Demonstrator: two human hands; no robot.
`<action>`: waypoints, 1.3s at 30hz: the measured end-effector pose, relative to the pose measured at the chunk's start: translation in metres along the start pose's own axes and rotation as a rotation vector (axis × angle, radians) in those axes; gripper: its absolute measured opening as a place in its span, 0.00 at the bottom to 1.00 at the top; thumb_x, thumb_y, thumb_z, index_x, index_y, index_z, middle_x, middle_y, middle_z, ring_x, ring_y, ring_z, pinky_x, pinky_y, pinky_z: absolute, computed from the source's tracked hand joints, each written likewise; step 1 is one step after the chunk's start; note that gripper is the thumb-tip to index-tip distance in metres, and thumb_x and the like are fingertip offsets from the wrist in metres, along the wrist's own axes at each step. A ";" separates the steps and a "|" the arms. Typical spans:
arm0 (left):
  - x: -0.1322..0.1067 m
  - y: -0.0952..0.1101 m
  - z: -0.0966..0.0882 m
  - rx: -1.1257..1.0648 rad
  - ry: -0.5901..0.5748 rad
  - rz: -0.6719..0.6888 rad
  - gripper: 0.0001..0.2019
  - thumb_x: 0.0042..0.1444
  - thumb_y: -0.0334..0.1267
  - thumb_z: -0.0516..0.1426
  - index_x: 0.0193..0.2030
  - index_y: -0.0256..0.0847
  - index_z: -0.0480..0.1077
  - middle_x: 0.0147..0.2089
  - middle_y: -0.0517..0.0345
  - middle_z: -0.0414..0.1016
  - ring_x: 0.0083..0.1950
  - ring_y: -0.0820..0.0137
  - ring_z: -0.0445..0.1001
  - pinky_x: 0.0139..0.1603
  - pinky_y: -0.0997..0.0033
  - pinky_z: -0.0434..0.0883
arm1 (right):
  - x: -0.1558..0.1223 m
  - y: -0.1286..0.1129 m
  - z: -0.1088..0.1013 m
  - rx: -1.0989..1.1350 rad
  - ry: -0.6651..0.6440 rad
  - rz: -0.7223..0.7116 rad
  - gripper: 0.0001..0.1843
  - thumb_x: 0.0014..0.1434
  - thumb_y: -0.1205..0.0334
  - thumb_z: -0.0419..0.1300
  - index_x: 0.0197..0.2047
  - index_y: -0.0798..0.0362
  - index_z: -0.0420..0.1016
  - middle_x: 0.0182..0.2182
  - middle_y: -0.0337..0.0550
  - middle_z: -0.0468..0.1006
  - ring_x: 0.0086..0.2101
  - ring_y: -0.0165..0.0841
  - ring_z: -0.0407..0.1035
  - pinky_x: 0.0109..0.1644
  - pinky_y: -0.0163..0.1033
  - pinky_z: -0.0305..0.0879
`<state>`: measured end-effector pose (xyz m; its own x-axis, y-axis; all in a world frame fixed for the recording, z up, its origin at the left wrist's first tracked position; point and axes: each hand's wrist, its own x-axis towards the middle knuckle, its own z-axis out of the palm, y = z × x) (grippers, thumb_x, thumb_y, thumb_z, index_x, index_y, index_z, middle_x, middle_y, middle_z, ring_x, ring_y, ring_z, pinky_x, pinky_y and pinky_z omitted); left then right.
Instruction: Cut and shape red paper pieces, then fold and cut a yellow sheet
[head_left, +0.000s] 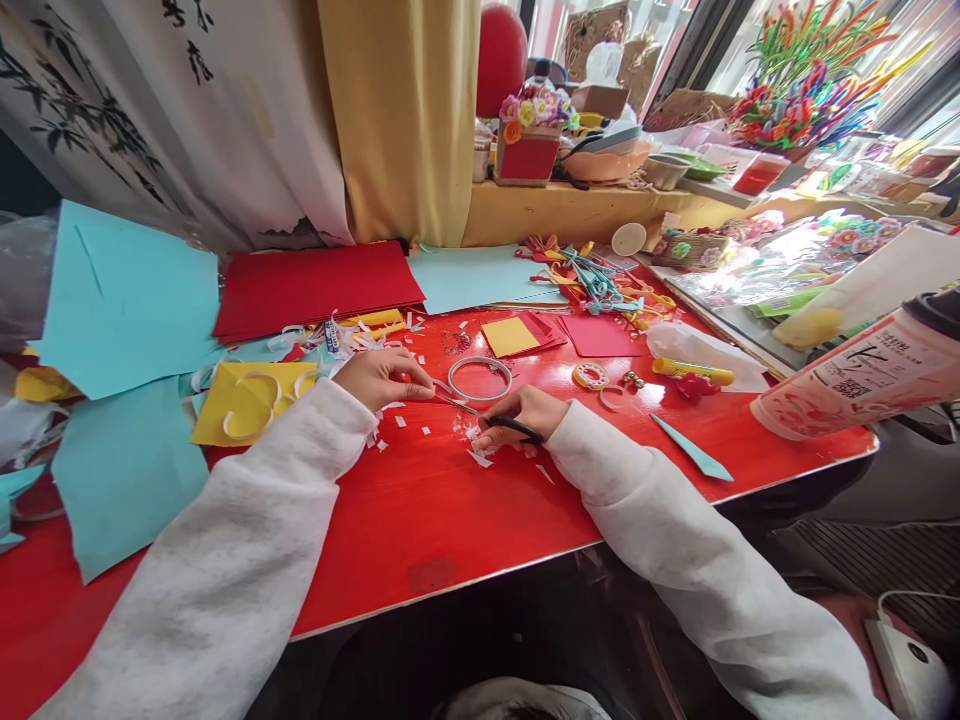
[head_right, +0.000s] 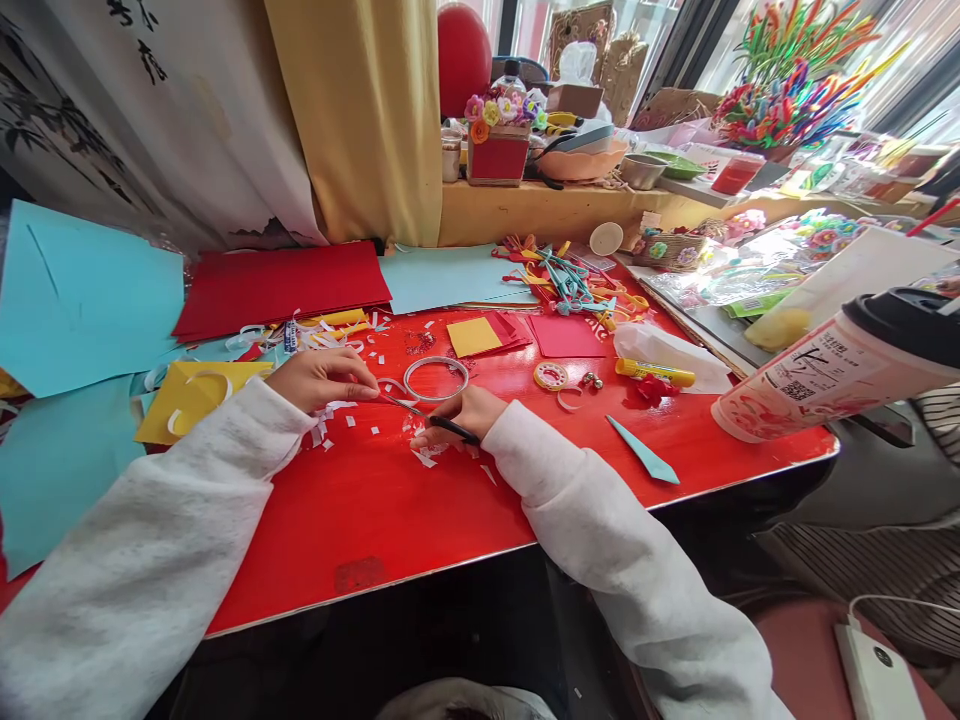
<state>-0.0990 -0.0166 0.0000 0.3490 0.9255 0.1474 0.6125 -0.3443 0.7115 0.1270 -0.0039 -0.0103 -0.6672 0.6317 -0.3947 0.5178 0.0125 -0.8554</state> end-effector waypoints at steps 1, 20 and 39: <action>0.000 0.000 0.000 0.004 -0.006 -0.006 0.13 0.40 0.48 0.57 0.27 0.41 0.73 0.30 0.59 0.68 0.31 0.73 0.65 0.37 0.72 0.62 | 0.001 0.001 0.000 0.000 -0.002 -0.004 0.19 0.35 0.50 0.64 0.22 0.60 0.69 0.08 0.31 0.59 0.10 0.18 0.50 0.10 0.26 0.44; 0.005 0.003 0.033 -0.318 -0.106 0.012 0.26 0.43 0.37 0.57 0.52 0.41 0.59 0.55 0.53 0.61 0.56 0.65 0.60 0.53 0.67 0.59 | 0.000 0.004 -0.008 0.015 -0.245 -0.119 0.24 0.37 0.52 0.64 0.36 0.58 0.72 0.17 0.34 0.67 0.15 0.18 0.55 0.16 0.26 0.53; 0.008 -0.009 0.015 0.207 0.401 -0.157 0.18 0.41 0.43 0.57 0.40 0.39 0.67 0.42 0.52 0.68 0.44 0.63 0.67 0.46 0.64 0.63 | 0.010 0.014 -0.025 0.354 0.231 -0.587 0.30 0.34 0.54 0.65 0.40 0.52 0.59 0.33 0.38 0.59 0.34 0.27 0.57 0.34 0.32 0.58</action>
<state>-0.0909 -0.0090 -0.0156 -0.0358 0.9427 0.3318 0.7784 -0.1819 0.6009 0.1412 0.0219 -0.0181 -0.6316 0.7462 0.2106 -0.1214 0.1731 -0.9774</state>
